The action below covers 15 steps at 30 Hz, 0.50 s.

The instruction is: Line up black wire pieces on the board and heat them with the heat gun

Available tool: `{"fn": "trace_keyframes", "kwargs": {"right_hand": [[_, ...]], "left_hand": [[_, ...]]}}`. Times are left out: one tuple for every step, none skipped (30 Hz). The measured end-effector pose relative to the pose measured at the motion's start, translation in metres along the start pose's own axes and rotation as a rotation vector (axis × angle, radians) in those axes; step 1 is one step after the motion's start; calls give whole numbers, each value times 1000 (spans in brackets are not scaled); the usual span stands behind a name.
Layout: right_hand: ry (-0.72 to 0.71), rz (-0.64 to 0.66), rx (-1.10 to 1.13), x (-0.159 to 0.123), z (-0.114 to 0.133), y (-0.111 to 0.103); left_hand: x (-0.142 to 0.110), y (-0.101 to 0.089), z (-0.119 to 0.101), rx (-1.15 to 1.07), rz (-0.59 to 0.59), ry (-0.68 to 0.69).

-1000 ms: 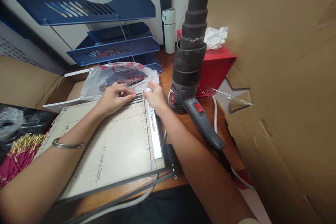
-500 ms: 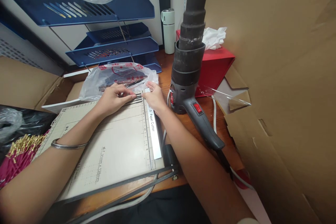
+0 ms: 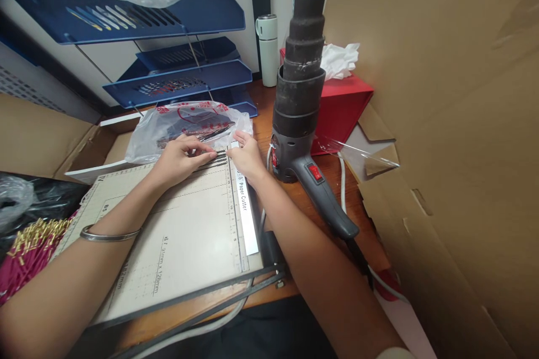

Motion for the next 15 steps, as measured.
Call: {"fn": "trace_keyframes", "kwargs": {"right_hand": [[1,-1,2,0,0,0],[3,-3,2,1,0,0],[4,-8,0,2,0,0],[3,-15,-4,2,1,0],[0,-22,-9,3,1,1],[-4,-28,-13,3,2,1],[-4,-31,-16,4,2,1],[-1,-34,-18,4,3,1],[4,-35,-22,4,3,2],[11,-37,-29,4,3,2],[17,-39,-38,4,4,2],[23,-41,-47,3,4,2],[28,-41,-53,3,5,3],[33,-39,-57,3,5,3],[37,-37,-57,2,5,3]], "left_hand": [[0,-1,0,0,-11,0],[1,-2,1,0,-25,-3],[2,-2,2,-1,-40,-8],[4,-3,3,-3,-52,-14],[5,-3,4,-6,-59,-20],[7,-3,5,-9,-60,-24],[9,-2,5,-12,-56,-25],[10,-1,5,-14,-48,-25],[11,0,5,-16,-43,-25],[12,0,5,-18,-40,-25],[12,0,5,-20,-40,-27],[13,0,5,-23,-39,-29],[12,0,6,-26,-38,-32],[12,1,6,-31,-36,-34],[12,1,6,-36,-29,-33]]}}
Point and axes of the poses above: each hand's wrist, its own x-axis towards the middle knuckle, its own y-axis out of the palm, z = x × y, the point moved 7 cm from there along x, towards the middle knuckle, and after that the axes turned 7 degrees about z, right-handed, at the moved point
